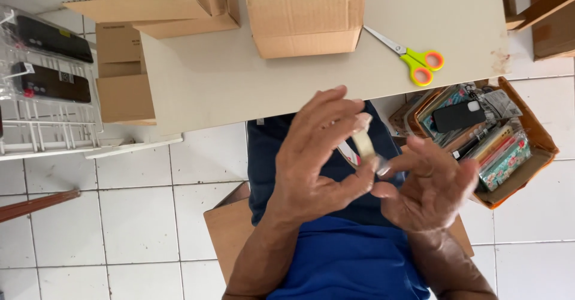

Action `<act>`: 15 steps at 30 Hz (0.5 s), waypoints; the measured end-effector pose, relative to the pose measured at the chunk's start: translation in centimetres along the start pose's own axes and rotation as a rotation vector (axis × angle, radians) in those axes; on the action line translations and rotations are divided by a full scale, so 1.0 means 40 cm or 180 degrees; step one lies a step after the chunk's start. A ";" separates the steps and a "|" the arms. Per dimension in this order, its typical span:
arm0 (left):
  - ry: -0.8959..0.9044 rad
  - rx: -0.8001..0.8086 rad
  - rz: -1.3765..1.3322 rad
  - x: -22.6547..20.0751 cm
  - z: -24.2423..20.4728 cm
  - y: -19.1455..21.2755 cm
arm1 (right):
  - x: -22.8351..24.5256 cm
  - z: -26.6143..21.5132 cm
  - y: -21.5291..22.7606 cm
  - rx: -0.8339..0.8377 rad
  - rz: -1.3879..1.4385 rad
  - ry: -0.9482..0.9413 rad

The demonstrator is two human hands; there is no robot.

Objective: Assembling small cardboard boxes by folding them and securing them with adhesive tape.

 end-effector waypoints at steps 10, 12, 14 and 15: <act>0.0298 -0.0107 -0.0647 0.035 -0.003 0.016 | -0.031 0.018 -0.075 0.0564 0.1069 -0.1249; 0.0459 -0.0024 -0.0625 0.043 0.004 0.018 | -0.036 0.023 -0.075 0.0533 0.0839 -0.1115; 0.0518 -0.0063 -0.0531 0.064 0.001 0.029 | -0.068 0.037 -0.050 0.0521 0.0156 -0.0864; 0.0591 -0.0103 -0.0437 0.075 0.000 0.037 | -0.079 0.046 -0.037 0.0508 -0.0523 -0.0622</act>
Point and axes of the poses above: each hand's wrist, its own z-axis towards the middle knuckle, its own y-axis out of the back of the hand, x = y × z, the point moved 5 cm from there along z, towards the middle knuckle, and after that the axes turned 6 degrees about -z, right-handed, at the moved point
